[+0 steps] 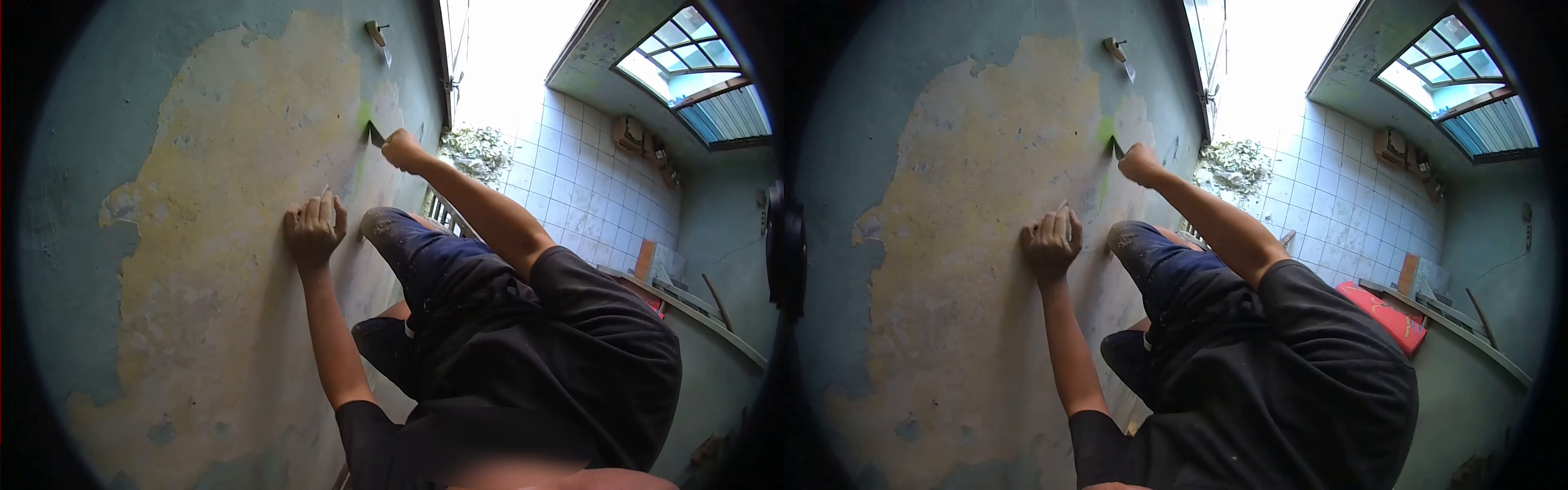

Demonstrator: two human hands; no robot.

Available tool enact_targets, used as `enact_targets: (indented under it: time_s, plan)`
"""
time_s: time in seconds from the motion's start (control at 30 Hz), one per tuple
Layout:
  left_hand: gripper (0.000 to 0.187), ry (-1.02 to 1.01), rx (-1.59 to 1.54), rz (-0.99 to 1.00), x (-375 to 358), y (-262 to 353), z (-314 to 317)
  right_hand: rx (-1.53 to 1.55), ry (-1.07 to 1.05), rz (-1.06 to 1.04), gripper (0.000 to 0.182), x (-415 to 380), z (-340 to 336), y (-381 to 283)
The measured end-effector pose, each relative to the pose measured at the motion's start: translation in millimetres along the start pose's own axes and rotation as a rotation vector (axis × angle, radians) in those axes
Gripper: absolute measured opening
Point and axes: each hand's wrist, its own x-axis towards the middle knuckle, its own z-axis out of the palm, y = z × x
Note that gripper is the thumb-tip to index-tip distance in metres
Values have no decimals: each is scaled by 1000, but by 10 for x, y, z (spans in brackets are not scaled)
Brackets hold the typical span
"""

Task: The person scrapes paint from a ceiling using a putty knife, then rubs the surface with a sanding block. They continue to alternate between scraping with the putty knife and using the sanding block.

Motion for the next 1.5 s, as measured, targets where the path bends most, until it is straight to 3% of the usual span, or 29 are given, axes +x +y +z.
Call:
enact_targets:
  time_s: [0.13, 0.2, 0.37, 0.43, 0.47, 0.53, 0.6, 0.7, 0.73, 0.8, 0.97, 1.07, 1.23, 1.27, 1.33, 1.47, 1.5]
  plan:
    - [16, -19, -15, -5, 26, -4, -18, -6, -46, -212, 26, -247, -68, -81]
    - [15, 8, -37, 5, 7, -9, -3, -25, -36, 3, 29, -6, -59, 42]
    - [15, -3, -33, -9, -5, -23, 17, -32, -11, -172, 26, -232, -24, -132]
    - [16, -4, -31, -5, -16, -10, 14, -6, -16, 72, 28, -65, -148, -167]
    - [15, -1, -32, -2, -18, -17, 14, -4, -18, 71, 28, -62, -128, -183]
    - [15, -9, -33, -13, -56, 0, -4, -157, 71, -200, 29, -102, -73, -212]
    - [15, -17, -27, -13, -15, -17, 8, -182, 104, -283, 28, -127, -102, -319]
    - [15, -29, -37, -19, -19, -4, -8, -1, 69, -2, 24, 109, -210, -255]
    - [15, -27, -34, -12, -11, -16, -15, 6, 71, -5, 24, 24, -243, -309]
    - [16, -24, -33, -16, -18, -10, -16, -68, 87, -155, 22, -176, -282, -392]
    - [16, -24, -45, -19, -31, 12, -5, -85, 99, -203, 28, 25, -273, -174]
    - [15, -7, -42, -13, 12, -32, 28, -139, 240, -381, 27, 69, -134, -201]
    - [15, -21, -28, -9, 2, -7, 1, -19, 37, -15, 23, 30, -399, -480]
    - [15, -13, -42, -12, -10, -1, -10, -22, 33, -14, 23, 34, -362, -441]
    - [14, -2, -53, -17, 11, -9, 8, -63, 116, -226, 27, 81, -280, -338]
    - [14, -10, -53, -5, -21, -1, -33, -91, 103, -13, 29, 358, -305, -307]
    - [14, -26, -43, -7, -10, -8, -25, -108, 115, -125, 30, 291, -269, -318]
